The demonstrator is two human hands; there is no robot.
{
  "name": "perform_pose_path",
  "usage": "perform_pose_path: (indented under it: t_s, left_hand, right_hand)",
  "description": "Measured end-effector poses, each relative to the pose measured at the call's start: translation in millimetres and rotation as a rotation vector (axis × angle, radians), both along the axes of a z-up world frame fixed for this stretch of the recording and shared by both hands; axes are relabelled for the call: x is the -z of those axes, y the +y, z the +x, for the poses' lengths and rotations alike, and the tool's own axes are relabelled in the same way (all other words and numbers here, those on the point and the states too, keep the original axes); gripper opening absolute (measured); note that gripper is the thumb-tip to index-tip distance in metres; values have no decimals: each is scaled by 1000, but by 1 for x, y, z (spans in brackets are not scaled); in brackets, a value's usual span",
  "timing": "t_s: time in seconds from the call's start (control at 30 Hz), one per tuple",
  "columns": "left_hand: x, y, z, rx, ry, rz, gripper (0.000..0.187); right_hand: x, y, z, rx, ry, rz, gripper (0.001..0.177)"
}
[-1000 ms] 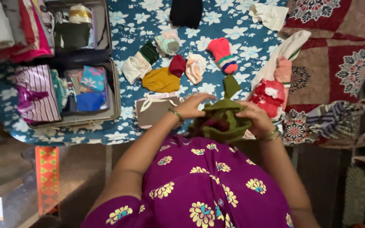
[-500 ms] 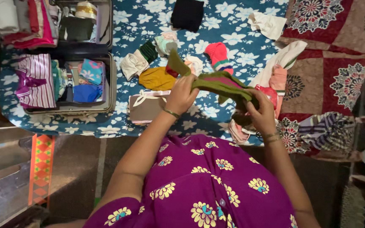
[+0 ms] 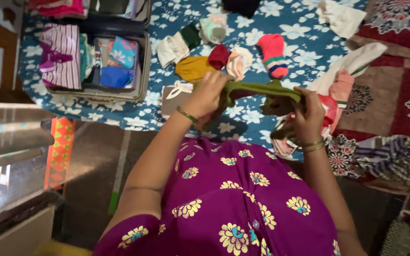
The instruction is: The person folds clothes including a red and white jacket and a green sweater and places them into a suitcase along with socks and other items.
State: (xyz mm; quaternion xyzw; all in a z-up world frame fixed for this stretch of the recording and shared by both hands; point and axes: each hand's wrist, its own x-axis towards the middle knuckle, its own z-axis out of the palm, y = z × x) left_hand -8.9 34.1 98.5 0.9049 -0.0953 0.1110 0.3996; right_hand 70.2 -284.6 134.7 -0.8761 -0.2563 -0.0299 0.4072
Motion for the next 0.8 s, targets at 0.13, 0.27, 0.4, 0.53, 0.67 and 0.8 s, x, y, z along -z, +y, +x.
perform_pose_path:
  t_s: [0.13,0.27,0.4,0.53,0.67,0.8]
  left_hand:
    - [5,34,-27,-94,57,55,26]
    - [-12,54,-65,-187,142,120,22]
    - [-27,63,-92,-277,76,189,23]
    - [-41,71,-101,-341,135,146,23]
    - [-53,74,-91,-351,127,160,25]
    - [-54,61,-69,-304,61,157,29]
  right_hand:
    - [2,19,-4,-42,131,3,35]
    - [7,41,-7,-121,111,-60,32]
    - [14,59,-11,-189,110,-88,29]
    - [18,66,-11,-254,181,-82,27]
    - [18,64,-6,-244,242,-56,28]
    - [12,46,-10,-179,298,-46,36]
